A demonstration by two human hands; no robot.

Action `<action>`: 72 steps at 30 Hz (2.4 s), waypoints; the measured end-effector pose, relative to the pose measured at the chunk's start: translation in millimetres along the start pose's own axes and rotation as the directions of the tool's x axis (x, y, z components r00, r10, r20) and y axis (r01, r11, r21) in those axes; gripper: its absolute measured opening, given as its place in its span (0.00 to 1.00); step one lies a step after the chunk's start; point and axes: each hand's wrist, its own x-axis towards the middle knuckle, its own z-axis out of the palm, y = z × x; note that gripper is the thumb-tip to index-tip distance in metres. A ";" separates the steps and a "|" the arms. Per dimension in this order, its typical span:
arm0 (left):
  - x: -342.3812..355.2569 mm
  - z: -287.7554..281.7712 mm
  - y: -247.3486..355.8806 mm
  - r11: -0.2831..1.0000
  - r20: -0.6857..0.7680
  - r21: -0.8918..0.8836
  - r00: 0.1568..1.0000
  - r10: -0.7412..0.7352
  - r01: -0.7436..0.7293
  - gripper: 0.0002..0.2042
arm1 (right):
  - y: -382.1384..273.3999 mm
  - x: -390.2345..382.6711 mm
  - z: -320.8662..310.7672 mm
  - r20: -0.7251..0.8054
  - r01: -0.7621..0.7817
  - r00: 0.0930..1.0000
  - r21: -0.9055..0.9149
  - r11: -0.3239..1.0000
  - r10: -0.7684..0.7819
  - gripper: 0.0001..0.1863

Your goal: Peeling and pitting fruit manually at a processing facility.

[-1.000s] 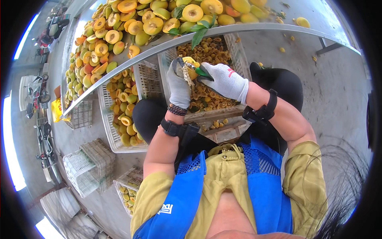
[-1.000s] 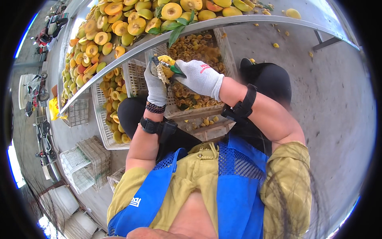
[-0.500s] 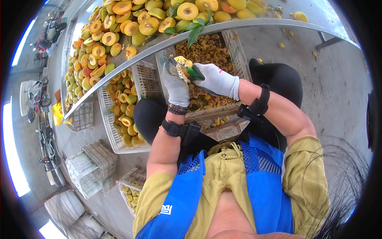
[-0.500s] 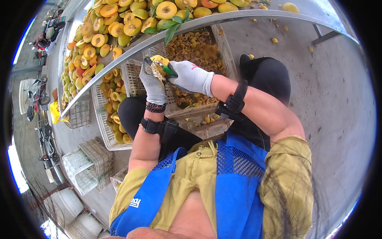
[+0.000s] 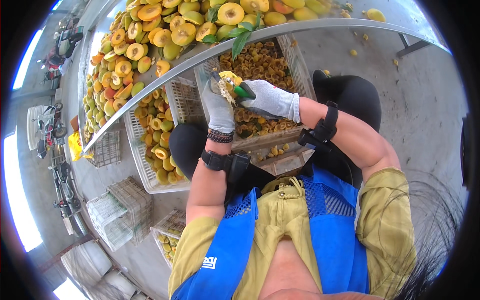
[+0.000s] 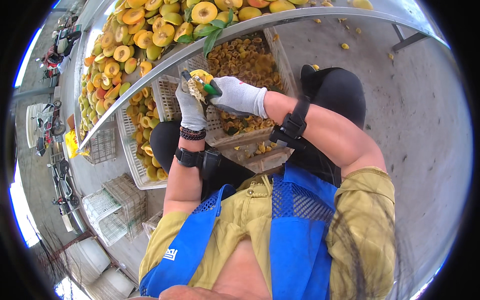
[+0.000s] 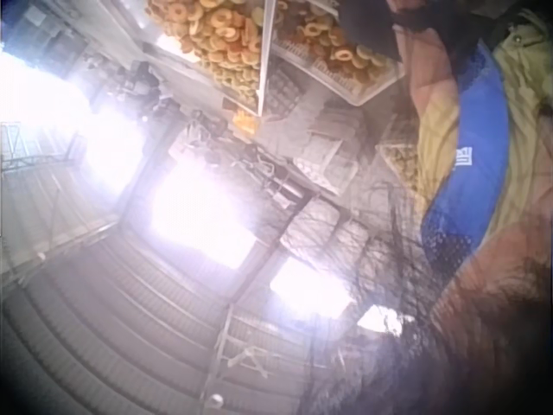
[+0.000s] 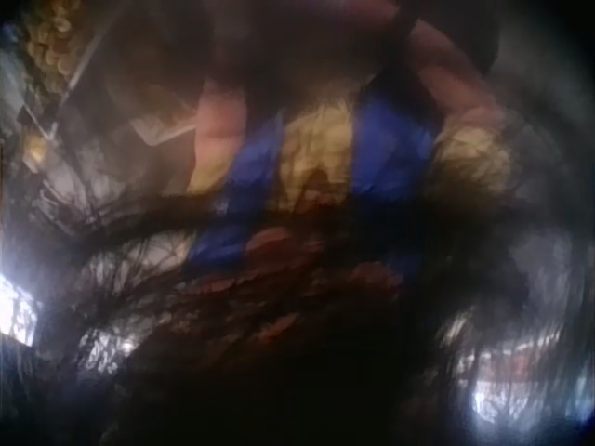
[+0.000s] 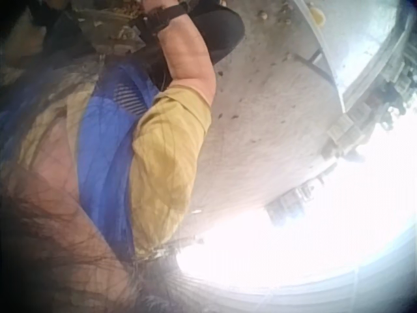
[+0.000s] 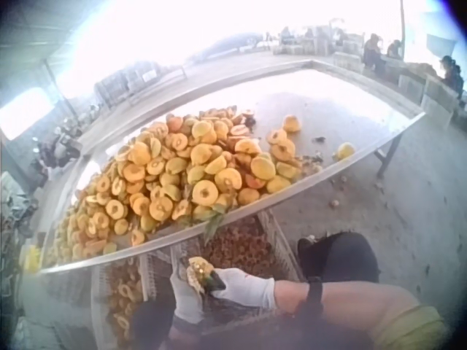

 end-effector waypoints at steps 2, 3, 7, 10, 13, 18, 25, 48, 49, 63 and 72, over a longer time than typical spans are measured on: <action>0.5 -0.8 -3.7 0.999 0.000 0.024 0.999 0.032 -0.032 0.11 | -5.9 -0.6 1.9 0.019 -0.053 0.999 0.159 0.986 0.051 0.12; 0.8 -0.6 -4.9 0.998 0.000 0.034 0.999 0.049 -0.049 0.12 | -10.2 -1.1 2.2 0.032 -0.080 0.997 0.236 0.969 0.075 0.12; 4.7 1.5 -4.4 0.994 0.082 -0.039 0.991 0.103 -0.100 0.15 | -26.6 -6.8 -7.5 0.249 -0.387 0.921 0.497 0.777 0.300 0.12; 24.9 -14.8 -20.0 0.973 -0.006 -0.215 0.996 0.084 -0.084 0.17 | -31.3 -11.0 -9.3 0.225 -0.342 0.940 0.605 0.719 0.258 0.12; 19.1 -29.8 -0.4 0.958 0.188 -0.263 0.980 -0.066 0.115 0.18 | -4.6 -12.7 -20.3 0.028 -0.261 0.958 0.484 0.835 0.284 0.11; 11.5 -51.9 3.0 0.912 0.402 -0.375 0.916 -0.001 0.165 0.21 | 27.5 -34.7 -2.1 0.281 -0.067 0.879 -0.727 0.684 0.384 0.16; 11.4 -42.1 35.4 0.867 0.113 -0.449 0.949 0.295 -0.216 0.16 | 41.0 -29.5 -17.0 0.403 -0.005 0.716 -0.813 0.582 0.570 0.14; 134.0 -0.5 89.0 -0.199 0.211 0.966 0.951 0.225 -0.168 0.27 | 13.3 -33.2 -5.8 0.376 0.105 0.907 -0.636 0.765 0.188 0.08; 134.1 2.3 90.6 -0.281 0.181 0.953 0.960 0.213 -0.117 0.27 | 12.5 -31.4 -8.5 0.349 0.097 0.922 -0.623 0.776 0.165 0.08; 116.0 -36.0 88.9 0.770 0.099 0.618 0.987 0.124 -0.159 0.19 | 5.9 11.8 -30.5 -0.444 0.041 0.895 -0.016 0.999 -0.044 0.14; 28.6 -35.5 43.1 0.751 0.439 0.414 0.836 0.329 -0.513 0.19 | -9.9 7.7 -18.3 -0.395 0.211 0.876 -0.205 0.956 -0.278 0.14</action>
